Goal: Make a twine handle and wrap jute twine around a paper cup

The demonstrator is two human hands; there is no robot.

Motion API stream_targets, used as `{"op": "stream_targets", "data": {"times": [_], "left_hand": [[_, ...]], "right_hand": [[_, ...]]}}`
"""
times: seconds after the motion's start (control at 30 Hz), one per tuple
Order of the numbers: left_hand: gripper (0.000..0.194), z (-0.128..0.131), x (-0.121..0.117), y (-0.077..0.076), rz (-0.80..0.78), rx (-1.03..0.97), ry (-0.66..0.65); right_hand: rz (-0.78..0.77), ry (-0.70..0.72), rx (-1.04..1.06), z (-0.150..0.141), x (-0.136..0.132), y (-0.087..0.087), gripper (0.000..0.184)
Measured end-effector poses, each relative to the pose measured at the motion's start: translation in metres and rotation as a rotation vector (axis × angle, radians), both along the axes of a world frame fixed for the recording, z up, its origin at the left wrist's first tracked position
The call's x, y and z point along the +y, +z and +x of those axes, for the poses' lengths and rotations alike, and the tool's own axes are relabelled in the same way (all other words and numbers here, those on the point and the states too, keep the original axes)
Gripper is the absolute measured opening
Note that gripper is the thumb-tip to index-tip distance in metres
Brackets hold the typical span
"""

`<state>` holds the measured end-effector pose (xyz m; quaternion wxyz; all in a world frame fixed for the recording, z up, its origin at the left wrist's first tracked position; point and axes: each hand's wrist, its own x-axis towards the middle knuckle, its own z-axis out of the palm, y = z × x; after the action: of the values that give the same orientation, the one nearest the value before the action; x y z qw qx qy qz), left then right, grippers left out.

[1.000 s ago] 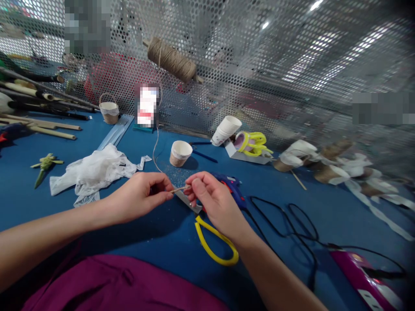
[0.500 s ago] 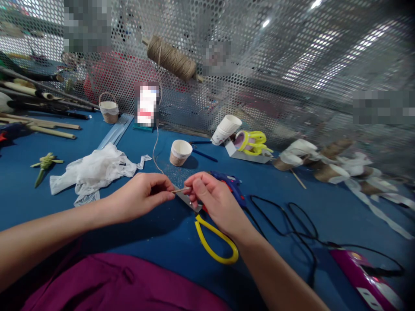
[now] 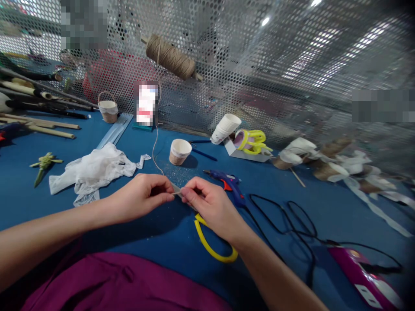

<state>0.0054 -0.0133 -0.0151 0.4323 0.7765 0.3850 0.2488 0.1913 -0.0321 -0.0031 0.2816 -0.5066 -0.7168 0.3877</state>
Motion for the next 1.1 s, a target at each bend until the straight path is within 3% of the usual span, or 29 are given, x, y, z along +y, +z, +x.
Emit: {"op": "stream_targets", "data": {"times": [0.2,0.4,0.57,0.77,0.87,0.97,1.03,1.1], "left_hand": [[0.016,0.0,-0.003,0.0,-0.023,-0.009,-0.016],[0.017,-0.004,0.0,0.004,0.005,0.075,-0.069],[0.023,-0.017,0.014,0.009,-0.13,0.114,-0.158],[0.019,-0.027,0.03,0.012,-0.142,0.149,-0.086],[0.016,-0.023,0.031,0.013,-0.13,0.165,-0.055],[0.017,-0.016,0.027,0.014,-0.12,0.14,-0.089],[0.018,-0.013,0.025,0.017,-0.126,0.115,-0.132],[0.021,-0.015,0.024,0.022,-0.085,0.07,-0.128]], "right_hand": [[-0.064,-0.017,0.026,-0.001,0.001,0.001,0.04],[0.066,-0.009,-0.068,0.0,0.0,0.002,0.028],[0.143,-0.085,-0.055,0.009,0.007,0.009,0.017],[0.162,-0.105,-0.132,0.023,0.018,0.015,0.014],[0.43,-0.133,-0.333,0.022,0.017,0.016,0.013],[0.775,-0.032,-0.541,0.011,0.011,0.013,0.024],[0.768,0.091,-0.639,0.002,0.007,0.009,0.02],[0.653,0.125,-0.65,-0.003,0.005,0.005,0.019]]}}
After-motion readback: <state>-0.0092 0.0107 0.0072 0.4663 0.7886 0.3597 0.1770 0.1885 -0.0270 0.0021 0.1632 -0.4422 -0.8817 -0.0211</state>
